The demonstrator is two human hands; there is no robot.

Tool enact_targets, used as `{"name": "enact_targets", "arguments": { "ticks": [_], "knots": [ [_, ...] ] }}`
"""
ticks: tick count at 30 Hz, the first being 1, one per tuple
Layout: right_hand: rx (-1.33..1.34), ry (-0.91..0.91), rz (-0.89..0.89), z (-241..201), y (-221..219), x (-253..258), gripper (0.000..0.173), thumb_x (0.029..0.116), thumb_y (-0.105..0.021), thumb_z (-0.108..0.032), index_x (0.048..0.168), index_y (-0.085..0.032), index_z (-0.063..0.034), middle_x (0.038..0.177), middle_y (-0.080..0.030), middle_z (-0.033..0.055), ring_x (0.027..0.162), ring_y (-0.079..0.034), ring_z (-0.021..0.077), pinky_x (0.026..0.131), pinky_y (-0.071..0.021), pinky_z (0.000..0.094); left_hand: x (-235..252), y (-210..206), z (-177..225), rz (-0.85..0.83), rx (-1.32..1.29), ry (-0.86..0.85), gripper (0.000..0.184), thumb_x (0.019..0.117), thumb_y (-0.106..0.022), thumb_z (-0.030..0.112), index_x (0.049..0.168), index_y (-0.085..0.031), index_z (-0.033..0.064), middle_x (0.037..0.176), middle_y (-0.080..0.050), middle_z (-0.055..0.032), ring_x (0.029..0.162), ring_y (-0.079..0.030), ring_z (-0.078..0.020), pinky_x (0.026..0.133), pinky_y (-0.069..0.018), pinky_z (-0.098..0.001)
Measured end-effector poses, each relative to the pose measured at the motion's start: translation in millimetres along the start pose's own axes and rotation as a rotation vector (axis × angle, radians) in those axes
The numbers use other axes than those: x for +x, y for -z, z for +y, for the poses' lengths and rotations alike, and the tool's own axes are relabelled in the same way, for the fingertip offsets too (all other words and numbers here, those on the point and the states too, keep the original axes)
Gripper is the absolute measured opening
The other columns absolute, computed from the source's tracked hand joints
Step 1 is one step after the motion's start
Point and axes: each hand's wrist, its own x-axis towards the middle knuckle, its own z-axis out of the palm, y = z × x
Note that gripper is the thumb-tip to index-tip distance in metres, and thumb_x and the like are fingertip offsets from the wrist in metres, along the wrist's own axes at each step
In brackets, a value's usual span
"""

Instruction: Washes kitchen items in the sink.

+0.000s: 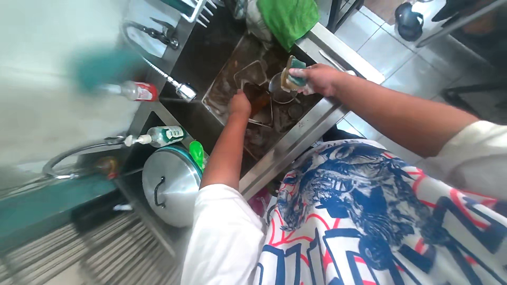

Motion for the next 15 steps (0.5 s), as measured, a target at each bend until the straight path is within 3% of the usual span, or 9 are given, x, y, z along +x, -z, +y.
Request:
{"name": "enact_targets", "arguments": {
  "ticks": [4,9,15],
  "knots": [
    [-0.101,-0.069,-0.036,-3,-8,22,0.060,0.0995,-0.064,-0.051,0.140,-0.057,-0.0067,0.126,-0.067,0.0129,0.109,-0.067,0.0235,0.092,-0.0550,0.0405,-12,-7,-28,0.015,-0.171,0.037,0.053,0.0981,-0.057,0.013,0.146,-0.041,-0.0025,0.123,-0.064,-0.0319,0.113,-0.066,-0.0483,0.091,-0.0536,-0.0661],
    [-0.215,-0.104,-0.051,-3,-48,61,0.068,0.0963,-0.069,-0.052,0.144,-0.054,-0.0062,0.137,-0.063,0.0139,0.123,-0.063,0.0271,0.102,-0.0528,0.0458,-36,-3,-47,0.017,-0.297,0.050,0.047,0.1015,-0.054,0.017,0.144,-0.044,-0.0005,0.122,-0.065,-0.0297,0.114,-0.066,-0.0452,0.093,-0.0534,-0.0639],
    [-0.456,-0.073,-0.040,4,-90,90,0.066,0.0912,-0.078,-0.045,0.138,-0.058,-0.0027,0.131,-0.065,0.0180,0.118,-0.065,0.0311,0.100,-0.0538,0.0515,-58,0,-60,0.027,-0.352,0.033,0.044,0.1022,-0.054,0.017,0.141,-0.047,-0.0021,0.121,-0.065,-0.0292,0.115,-0.066,-0.0441,0.094,-0.0528,-0.0626]
  ]
}}
